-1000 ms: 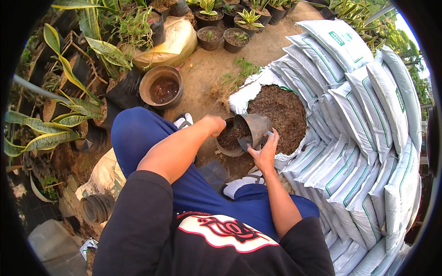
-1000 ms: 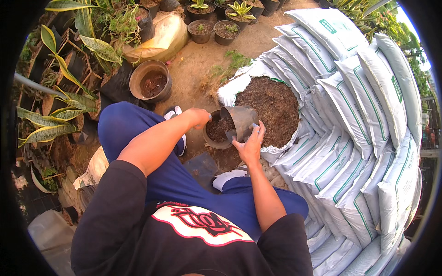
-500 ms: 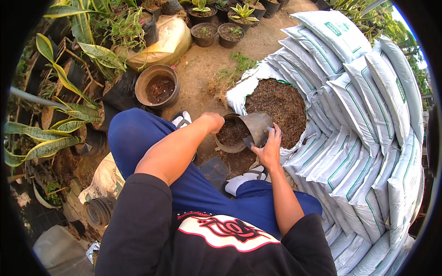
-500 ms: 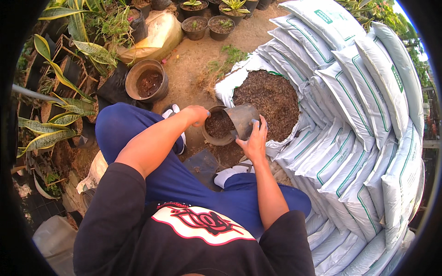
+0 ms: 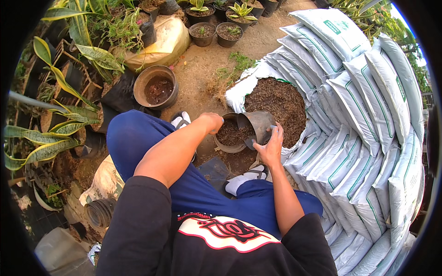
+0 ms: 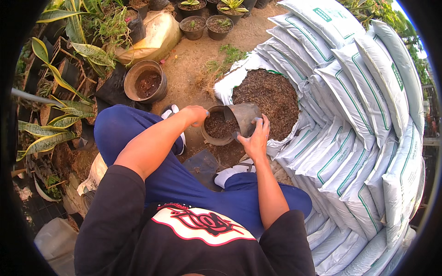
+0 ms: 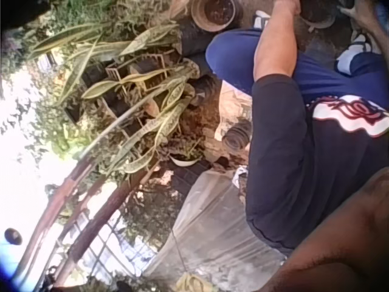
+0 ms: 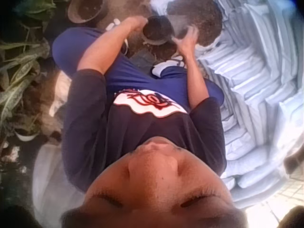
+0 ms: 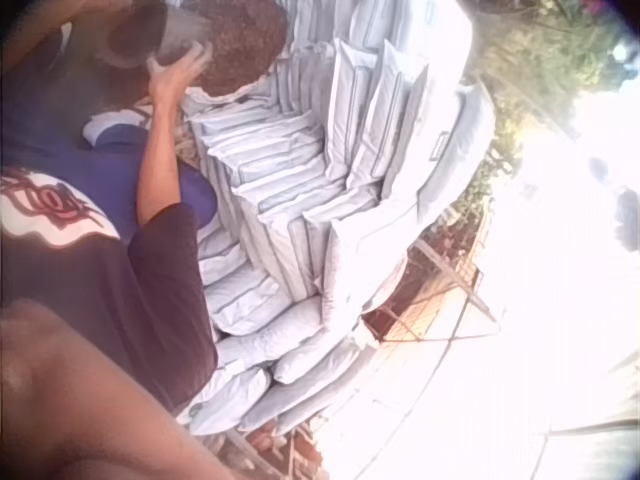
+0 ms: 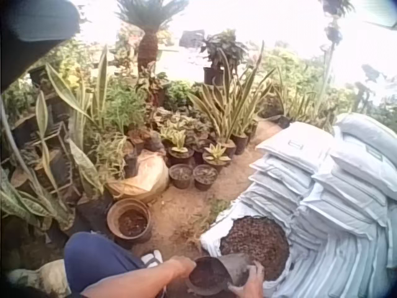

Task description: The person mixes soil in a large open bag by hand and then fills two small pots with the soil mixture.

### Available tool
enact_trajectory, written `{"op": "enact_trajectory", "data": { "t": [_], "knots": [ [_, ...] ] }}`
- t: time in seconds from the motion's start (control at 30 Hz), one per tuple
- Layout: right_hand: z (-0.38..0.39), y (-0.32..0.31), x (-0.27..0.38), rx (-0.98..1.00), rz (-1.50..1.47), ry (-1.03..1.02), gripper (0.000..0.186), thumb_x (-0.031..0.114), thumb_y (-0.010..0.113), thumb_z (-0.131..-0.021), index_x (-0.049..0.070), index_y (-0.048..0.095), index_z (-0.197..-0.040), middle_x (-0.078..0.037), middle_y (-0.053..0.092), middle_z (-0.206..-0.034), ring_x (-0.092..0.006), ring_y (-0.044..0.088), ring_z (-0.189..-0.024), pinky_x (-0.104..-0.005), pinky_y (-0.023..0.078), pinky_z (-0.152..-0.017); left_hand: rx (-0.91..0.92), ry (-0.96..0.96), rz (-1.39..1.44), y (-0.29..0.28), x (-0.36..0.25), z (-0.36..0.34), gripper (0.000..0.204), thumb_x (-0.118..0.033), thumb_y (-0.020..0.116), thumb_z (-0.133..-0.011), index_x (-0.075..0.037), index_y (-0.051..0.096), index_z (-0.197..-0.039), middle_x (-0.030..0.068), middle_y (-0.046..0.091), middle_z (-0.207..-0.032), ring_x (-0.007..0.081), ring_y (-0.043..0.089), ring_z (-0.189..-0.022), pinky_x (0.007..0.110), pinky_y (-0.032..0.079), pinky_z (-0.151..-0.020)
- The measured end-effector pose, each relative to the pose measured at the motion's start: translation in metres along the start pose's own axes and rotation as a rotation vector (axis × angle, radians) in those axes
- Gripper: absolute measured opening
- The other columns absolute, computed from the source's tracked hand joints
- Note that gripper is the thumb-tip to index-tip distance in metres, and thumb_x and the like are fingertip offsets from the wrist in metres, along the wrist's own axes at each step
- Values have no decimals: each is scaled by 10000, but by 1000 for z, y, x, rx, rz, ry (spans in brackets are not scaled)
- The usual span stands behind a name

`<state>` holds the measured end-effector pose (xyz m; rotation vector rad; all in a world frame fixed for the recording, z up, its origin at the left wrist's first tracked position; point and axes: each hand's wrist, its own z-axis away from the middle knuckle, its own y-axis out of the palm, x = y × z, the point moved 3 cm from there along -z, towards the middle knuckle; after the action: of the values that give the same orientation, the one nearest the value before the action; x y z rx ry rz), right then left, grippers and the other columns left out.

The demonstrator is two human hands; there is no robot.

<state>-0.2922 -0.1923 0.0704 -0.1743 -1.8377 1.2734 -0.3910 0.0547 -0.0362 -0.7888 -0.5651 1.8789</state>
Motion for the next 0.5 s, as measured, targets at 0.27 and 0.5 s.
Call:
{"op": "enact_trajectory", "data": {
  "t": [0.27,0.5],
  "knots": [
    [-2,-6,5,0,-2,-3,666,180,908,-635,37,473,-1119,-291,378,-1470,-505,403,-1345,-557,369,-1115,-17,8,10,2,0,-4,240,59,733,-611,-5,772,-839,188,759,-985,360,758,-950,477,567,-605],
    [-3,-5,16,-20,-11,25,664,183,920,-641,36,474,-1111,-292,362,-1492,-505,390,-1354,-558,364,-1122,5,-12,-11,-1,0,2,252,73,725,-606,-11,777,-838,184,758,-975,356,756,-960,472,569,-607]
  ]
}}
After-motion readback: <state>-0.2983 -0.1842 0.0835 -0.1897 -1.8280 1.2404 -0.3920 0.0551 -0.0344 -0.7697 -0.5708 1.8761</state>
